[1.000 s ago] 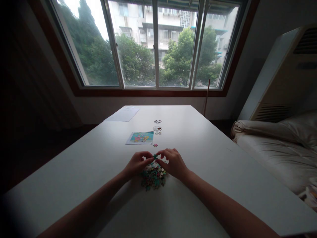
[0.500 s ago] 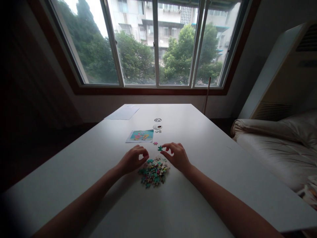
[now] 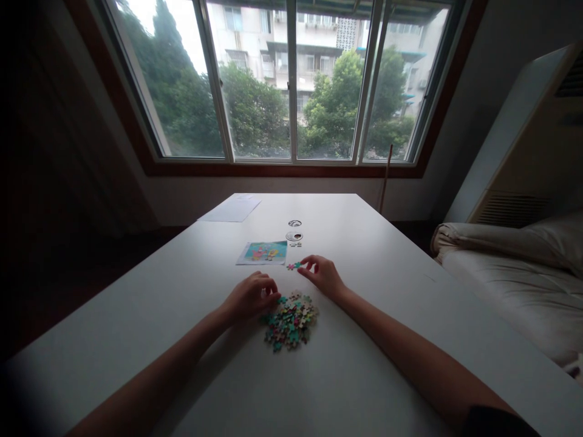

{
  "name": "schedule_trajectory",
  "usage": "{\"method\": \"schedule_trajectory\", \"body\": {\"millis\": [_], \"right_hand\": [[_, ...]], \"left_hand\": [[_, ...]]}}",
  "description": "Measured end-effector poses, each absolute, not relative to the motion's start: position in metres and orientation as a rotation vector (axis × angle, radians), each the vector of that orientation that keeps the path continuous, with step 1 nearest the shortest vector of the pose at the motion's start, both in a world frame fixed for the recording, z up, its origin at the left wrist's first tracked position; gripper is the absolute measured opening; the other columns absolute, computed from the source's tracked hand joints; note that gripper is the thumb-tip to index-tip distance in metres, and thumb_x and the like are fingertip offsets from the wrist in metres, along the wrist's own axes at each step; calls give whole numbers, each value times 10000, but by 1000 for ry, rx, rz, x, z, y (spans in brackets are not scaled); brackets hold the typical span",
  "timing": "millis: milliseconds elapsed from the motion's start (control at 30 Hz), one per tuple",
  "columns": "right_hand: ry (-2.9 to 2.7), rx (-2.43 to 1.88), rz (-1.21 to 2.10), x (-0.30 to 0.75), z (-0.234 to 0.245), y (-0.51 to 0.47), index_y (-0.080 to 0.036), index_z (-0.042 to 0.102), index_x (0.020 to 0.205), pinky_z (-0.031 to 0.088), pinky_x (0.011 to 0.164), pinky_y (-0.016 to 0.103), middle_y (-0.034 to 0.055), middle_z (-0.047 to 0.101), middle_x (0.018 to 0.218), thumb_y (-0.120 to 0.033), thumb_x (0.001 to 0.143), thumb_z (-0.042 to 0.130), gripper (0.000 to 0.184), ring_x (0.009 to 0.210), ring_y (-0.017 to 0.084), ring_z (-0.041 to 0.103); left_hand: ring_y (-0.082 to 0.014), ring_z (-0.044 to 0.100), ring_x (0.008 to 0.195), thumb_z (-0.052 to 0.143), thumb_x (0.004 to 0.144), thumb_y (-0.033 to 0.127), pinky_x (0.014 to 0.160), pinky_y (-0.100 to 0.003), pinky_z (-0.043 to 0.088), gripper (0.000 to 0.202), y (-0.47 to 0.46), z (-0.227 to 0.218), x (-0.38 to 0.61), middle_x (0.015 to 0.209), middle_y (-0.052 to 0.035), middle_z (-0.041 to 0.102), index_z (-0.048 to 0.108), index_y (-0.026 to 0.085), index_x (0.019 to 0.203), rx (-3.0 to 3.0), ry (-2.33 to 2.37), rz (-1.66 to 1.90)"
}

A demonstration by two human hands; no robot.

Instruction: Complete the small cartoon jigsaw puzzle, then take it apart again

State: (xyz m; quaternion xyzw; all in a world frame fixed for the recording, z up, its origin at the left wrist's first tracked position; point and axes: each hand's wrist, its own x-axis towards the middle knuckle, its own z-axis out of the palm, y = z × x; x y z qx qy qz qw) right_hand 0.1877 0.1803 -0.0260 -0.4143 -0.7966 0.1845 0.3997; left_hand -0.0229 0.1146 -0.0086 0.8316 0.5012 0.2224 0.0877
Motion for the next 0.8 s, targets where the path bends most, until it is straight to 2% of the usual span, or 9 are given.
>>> {"method": "schedule_trajectory", "body": {"millis": [233, 400, 567, 667, 800], "right_hand": [[-2023, -1223, 375, 169, -30, 238, -185, 630, 873, 407, 571, 230, 11, 626, 707, -406, 743, 534, 274, 576, 112, 533], [-2057, -1260, 330, 157, -35, 259, -208, 632, 901, 403, 633, 245, 15, 628, 751, -393, 743, 536, 261, 661, 132, 561], [-2116, -1318, 314, 153, -42, 272, -209, 659, 849, 400, 647, 256, 25, 625, 734, -387, 692, 591, 247, 678, 150, 564], [-2136, -1323, 306, 153, -45, 276, -220, 651, 898, 400, 679, 251, 23, 630, 765, -372, 717, 569, 250, 708, 144, 565], [-2164, -1324, 302, 152, -47, 278, -237, 667, 847, 398, 693, 245, 13, 634, 772, -337, 734, 558, 186, 716, 138, 564]], "left_hand": [[-172, 490, 716, 612, 689, 355, 585, -243, 354, 167, 114, -12, -19, 684, -20, 571, 603, 188, 680, 2438, 1581, 657], [-175, 490, 721, 592, 709, 316, 586, -243, 352, 132, 115, -11, -20, 676, -21, 570, 601, 187, 679, 2440, 1611, 644], [-171, 490, 725, 568, 727, 274, 595, -245, 358, 101, 118, -16, -22, 680, -20, 566, 603, 186, 695, 2419, 1631, 656], [-170, 490, 725, 548, 742, 250, 591, -245, 358, 96, 119, -18, -23, 686, -22, 565, 605, 184, 702, 2409, 1645, 681], [-170, 489, 726, 547, 741, 252, 598, -246, 363, 98, 118, -16, -23, 692, -25, 564, 611, 186, 707, 2417, 1621, 682]]}}
